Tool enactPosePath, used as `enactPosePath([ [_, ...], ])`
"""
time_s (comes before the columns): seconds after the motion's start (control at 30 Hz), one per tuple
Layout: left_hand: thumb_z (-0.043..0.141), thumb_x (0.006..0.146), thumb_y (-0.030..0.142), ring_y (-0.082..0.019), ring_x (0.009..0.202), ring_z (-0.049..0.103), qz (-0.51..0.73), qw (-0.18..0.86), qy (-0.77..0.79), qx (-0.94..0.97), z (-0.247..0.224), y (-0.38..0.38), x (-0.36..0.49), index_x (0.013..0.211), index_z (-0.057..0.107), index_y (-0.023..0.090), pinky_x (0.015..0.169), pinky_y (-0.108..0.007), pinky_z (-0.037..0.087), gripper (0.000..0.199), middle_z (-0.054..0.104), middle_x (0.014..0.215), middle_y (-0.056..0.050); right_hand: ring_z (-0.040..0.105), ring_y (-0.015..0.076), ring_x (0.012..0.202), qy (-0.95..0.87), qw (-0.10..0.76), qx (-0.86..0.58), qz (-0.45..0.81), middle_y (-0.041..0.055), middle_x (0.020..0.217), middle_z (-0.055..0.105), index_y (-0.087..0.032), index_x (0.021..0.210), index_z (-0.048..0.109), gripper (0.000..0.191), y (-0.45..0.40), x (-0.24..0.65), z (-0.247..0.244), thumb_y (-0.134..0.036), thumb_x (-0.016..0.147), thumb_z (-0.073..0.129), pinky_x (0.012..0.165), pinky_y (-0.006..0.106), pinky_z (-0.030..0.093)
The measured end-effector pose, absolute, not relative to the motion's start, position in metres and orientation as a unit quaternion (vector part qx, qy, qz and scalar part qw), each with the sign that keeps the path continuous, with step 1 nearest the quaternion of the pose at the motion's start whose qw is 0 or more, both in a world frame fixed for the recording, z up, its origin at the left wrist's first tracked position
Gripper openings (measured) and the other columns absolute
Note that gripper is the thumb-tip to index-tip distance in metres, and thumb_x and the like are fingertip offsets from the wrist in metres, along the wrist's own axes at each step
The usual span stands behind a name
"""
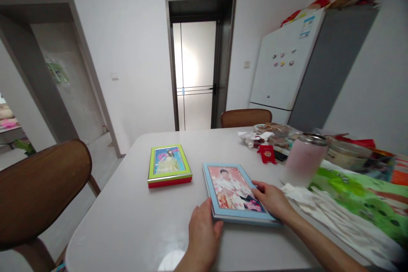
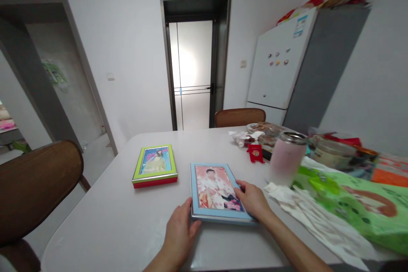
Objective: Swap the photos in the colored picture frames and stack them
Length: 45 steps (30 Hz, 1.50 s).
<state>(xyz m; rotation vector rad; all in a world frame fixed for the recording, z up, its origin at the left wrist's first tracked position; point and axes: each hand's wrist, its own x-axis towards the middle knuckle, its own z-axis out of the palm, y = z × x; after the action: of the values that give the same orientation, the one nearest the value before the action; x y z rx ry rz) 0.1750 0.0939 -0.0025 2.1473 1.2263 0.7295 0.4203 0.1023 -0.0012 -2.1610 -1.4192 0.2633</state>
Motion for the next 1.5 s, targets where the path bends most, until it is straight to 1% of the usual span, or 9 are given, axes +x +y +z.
enactPosePath([
  [0.13,0.052,0.064,0.012,-0.027,0.112,0.041,0.252,0.266,0.463,0.807,-0.004,0.093,0.174,0.115,0.045,0.014,0.099,-0.045,0.021,0.051,0.051,0.119,-0.01,0.06,0.0275,0.08,-0.548,0.227,-0.803,0.063,0.0146,0.088,0.066,-0.007,0.103,0.059,0.042,0.104,0.42,0.001,-0.029,0.071,0.041,0.07,0.034,0.043],
  [0.27,0.054,0.062,0.012,-0.024,0.114,0.04,0.284,0.305,0.468,0.78,-0.009,0.1,0.154,0.115,0.045,0.013,0.099,-0.038,0.024,0.054,0.048,0.122,-0.011,0.056,0.0313,0.086,-0.591,0.208,-0.779,0.02,0.02,0.093,0.062,-0.004,0.096,0.06,0.038,0.11,0.4,0.01,-0.027,0.072,0.041,0.077,0.042,0.039],
  [0.53,0.045,0.079,0.018,-0.02,0.111,0.044,0.437,0.429,0.538,0.58,-0.006,0.165,0.094,0.119,0.033,0.006,0.091,-0.034,0.035,0.044,0.043,0.123,-0.019,0.043,0.0178,0.106,-0.76,0.238,-0.605,-0.002,0.0082,0.117,0.05,-0.016,0.113,0.047,0.041,0.174,0.243,0.027,-0.026,0.074,0.048,0.09,0.03,0.032],
  [0.67,0.045,0.083,0.027,-0.018,0.093,0.054,0.495,0.5,0.53,0.474,-0.007,0.181,0.077,0.11,0.044,0.014,0.077,-0.037,0.045,0.03,0.052,0.11,-0.009,0.038,0.0249,0.11,-0.786,0.241,-0.569,-0.01,0.0121,0.117,0.048,-0.015,0.105,0.051,0.037,0.202,0.2,0.031,-0.018,0.069,0.054,0.089,0.04,0.028],
  [0.8,0.052,0.078,0.033,-0.014,0.073,0.059,0.55,0.55,0.487,0.397,-0.006,0.177,0.07,0.093,0.054,0.013,0.066,-0.031,0.048,0.025,0.06,0.086,-0.004,0.046,0.0224,0.101,-0.807,0.235,-0.542,0.002,0.0105,0.102,0.056,-0.015,0.088,0.057,0.02,0.195,0.195,0.029,-0.012,0.069,0.051,0.086,0.037,0.032],
  [0.97,0.057,0.07,0.036,-0.017,0.085,0.059,0.637,0.551,0.4,0.362,0.006,0.151,0.072,0.09,0.057,0.014,0.074,-0.027,0.046,0.03,0.064,0.089,-0.005,0.044,0.0205,0.106,-0.817,0.249,-0.519,0.036,0.0096,0.112,0.052,-0.017,0.091,0.056,0.026,0.15,0.194,0.031,-0.019,0.065,0.057,0.089,0.035,0.033],
  [1.07,0.06,0.068,0.033,-0.02,0.089,0.058,0.656,0.54,0.379,0.367,0.02,0.123,0.073,0.094,0.057,0.014,0.079,-0.028,0.044,0.032,0.065,0.092,-0.006,0.04,0.0224,0.112,-0.787,0.322,-0.508,0.136,0.0123,0.12,0.047,-0.016,0.1,0.054,0.037,0.124,0.193,0.042,-0.027,0.065,0.058,0.093,0.038,0.032],
  [1.27,0.053,0.075,0.028,-0.02,0.093,0.058,0.59,0.454,0.408,0.528,0.045,0.065,0.07,0.109,0.05,0.013,0.08,-0.029,0.046,0.037,0.063,0.102,-0.008,0.038,0.0206,0.116,-0.583,0.527,-0.48,0.389,0.0086,0.126,0.042,-0.022,0.124,0.034,0.055,0.09,0.201,0.071,-0.044,0.075,0.044,0.093,0.04,0.033],
  [1.5,0.05,0.077,0.026,-0.019,0.104,0.051,0.497,0.063,0.236,0.833,0.039,0.043,0.069,0.123,0.036,0.016,0.086,-0.025,0.044,0.049,0.056,0.113,-0.01,0.049,0.0231,0.105,-0.371,0.609,-0.467,0.523,0.0071,0.126,0.044,-0.032,0.126,0.024,0.065,0.046,0.211,0.085,-0.047,0.07,0.052,0.076,0.037,0.047],
])
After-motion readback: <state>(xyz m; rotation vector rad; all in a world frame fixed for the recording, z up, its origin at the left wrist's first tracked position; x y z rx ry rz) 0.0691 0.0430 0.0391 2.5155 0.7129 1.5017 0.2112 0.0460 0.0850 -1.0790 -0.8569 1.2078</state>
